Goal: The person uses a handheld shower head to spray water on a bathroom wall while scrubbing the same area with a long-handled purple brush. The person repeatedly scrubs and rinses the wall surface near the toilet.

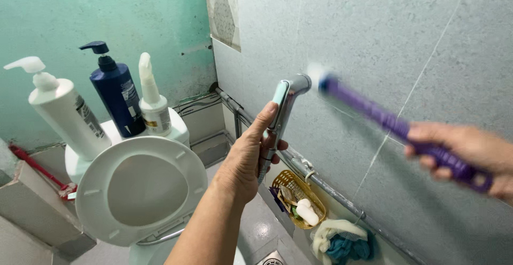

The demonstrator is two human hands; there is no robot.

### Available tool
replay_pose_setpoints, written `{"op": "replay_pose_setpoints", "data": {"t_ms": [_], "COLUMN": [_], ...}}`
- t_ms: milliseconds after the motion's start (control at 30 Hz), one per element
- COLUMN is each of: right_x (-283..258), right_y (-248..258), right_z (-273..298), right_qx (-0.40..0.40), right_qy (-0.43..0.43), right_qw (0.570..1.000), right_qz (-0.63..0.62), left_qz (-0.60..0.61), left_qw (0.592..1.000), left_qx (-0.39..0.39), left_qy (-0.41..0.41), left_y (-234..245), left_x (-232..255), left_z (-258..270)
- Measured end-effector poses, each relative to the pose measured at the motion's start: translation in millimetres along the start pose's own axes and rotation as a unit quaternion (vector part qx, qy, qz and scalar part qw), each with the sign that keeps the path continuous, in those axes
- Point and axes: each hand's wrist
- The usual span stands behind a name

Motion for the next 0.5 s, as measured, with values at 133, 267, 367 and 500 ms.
{"op": "replay_pose_setpoints", "data": {"t_ms": [133, 267, 367, 500], "right_x": [27.5, -16.9, -43.7, -27.9], "right_y": [-24.2, -15.7, -6.6, -33.0], "right_z": [10.5, 0.6, -2.4, 5.8], "right_qx": [0.074, -0.016, -0.068, -0.010], "right_qy": [-0.126, 0.005, 0.141, 0.009], "right_qw": [0.989, 1.000, 0.987, 1.000], "right_qz": [0.005, 0.024, 0.035, 0.012], "left_qz": [-0.001, 0.006, 0.015, 0.001], "left_qw": [1.000, 1.000, 1.000, 1.000], "left_qx": [0.001, 0.008, -0.002, 0.003], "left_qy": [-0.014, -0.008, -0.001, 0.008], "left_y": [-1.2, 1.8, -2.6, -1.2], "left_x": [1.0, 4.7, 2.9, 3.8], "left_z": [-0.1, 0.2, 0.0, 4.3]}}
Point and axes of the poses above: each hand's wrist, its own z-axis away from the middle knuckle, its own y-axis out of the back of the hand, x = y × z, and after that the axes turned 5 degrees about -x, right-handed
